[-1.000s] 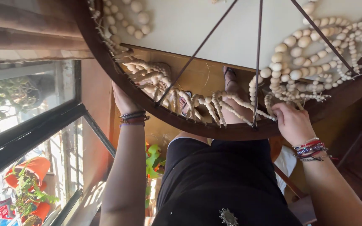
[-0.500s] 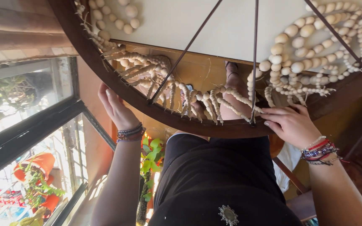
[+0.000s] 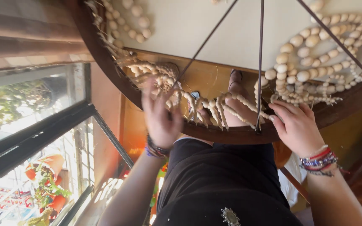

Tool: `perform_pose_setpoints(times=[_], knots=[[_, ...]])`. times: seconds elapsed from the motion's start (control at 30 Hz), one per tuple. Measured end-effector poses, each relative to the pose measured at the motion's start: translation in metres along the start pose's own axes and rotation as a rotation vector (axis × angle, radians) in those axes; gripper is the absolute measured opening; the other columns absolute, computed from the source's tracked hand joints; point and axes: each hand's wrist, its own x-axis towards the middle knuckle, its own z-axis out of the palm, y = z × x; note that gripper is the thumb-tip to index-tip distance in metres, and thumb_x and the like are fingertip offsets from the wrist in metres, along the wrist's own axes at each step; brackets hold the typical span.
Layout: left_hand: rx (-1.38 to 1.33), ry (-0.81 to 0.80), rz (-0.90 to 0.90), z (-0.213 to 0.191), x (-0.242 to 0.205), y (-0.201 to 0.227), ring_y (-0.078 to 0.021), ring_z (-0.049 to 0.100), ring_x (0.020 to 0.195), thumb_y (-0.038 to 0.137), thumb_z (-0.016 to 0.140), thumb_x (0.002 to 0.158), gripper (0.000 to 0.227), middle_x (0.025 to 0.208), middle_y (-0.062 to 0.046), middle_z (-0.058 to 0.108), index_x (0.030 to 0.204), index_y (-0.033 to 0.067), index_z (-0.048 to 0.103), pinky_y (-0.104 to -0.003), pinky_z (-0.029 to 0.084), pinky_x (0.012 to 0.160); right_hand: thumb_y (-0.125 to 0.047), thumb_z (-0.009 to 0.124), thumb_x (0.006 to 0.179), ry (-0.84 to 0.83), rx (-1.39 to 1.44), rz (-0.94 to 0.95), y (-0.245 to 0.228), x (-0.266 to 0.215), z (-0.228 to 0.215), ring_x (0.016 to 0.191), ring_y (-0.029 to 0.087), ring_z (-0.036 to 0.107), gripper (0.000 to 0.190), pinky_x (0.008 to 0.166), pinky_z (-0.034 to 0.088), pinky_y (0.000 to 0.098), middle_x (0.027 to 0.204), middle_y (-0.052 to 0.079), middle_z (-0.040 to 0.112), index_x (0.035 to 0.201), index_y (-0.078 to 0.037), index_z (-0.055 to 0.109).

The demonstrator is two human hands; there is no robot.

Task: Assembling a beaded chandelier by threading wooden beads onto wires and attaching them to a frame.

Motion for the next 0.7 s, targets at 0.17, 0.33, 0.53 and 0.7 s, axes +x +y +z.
perform_pose_setpoints(times=[0.17,0.33,0.53,0.7], knots=[[-0.144,-0.127,0.08,0.009,0.021,0.036,-0.0365,0.053,0.14,0.005,0.061,0.096,0.025,0.149,-0.018,0.049,0.119,0.0107,0.071,-0.047,0.048,0.116,-0.014,0.057,0.1,0.116,0.208,-0.101,-0.041,0.04,-0.05,0.127,0.025,0.062,0.035,0.113,0.041,0.0479,0.14,0.009,0.066,0.133,-0.007,0.066],[-0.262,-0.074,0.077,0.032,0.058,0.029,-0.0384,0.059,0.134,0.012,0.064,0.094,0.023,0.145,-0.014,0.056,0.114,0.0175,0.074,-0.05,0.049,0.11,-0.024,0.06,0.099,0.251,0.255,-0.209,-0.046,0.104,-0.068,0.131,0.025,0.059,0.041,0.11,0.041,0.0445,0.143,0.007,0.062,0.14,-0.017,0.063],[-0.201,0.005,0.063,0.01,0.13,0.033,-0.0425,0.061,0.128,0.009,0.062,0.093,0.028,0.144,-0.016,0.056,0.118,0.0171,0.072,-0.054,0.05,0.106,-0.016,0.072,0.093,0.397,0.38,-0.316,-0.031,0.228,-0.082,0.125,0.025,0.062,0.039,0.106,0.048,0.0415,0.138,0.008,0.063,0.131,-0.014,0.066],[-0.146,0.112,-0.015,-0.011,0.173,0.014,-0.038,0.063,0.125,0.008,0.06,0.096,0.027,0.141,-0.012,0.059,0.117,0.0193,0.072,-0.05,0.052,0.104,-0.016,0.084,0.081,0.575,0.172,-0.349,-0.017,0.369,-0.057,0.115,0.038,0.063,0.053,0.096,0.053,0.0483,0.13,0.018,0.062,0.128,-0.005,0.063]])
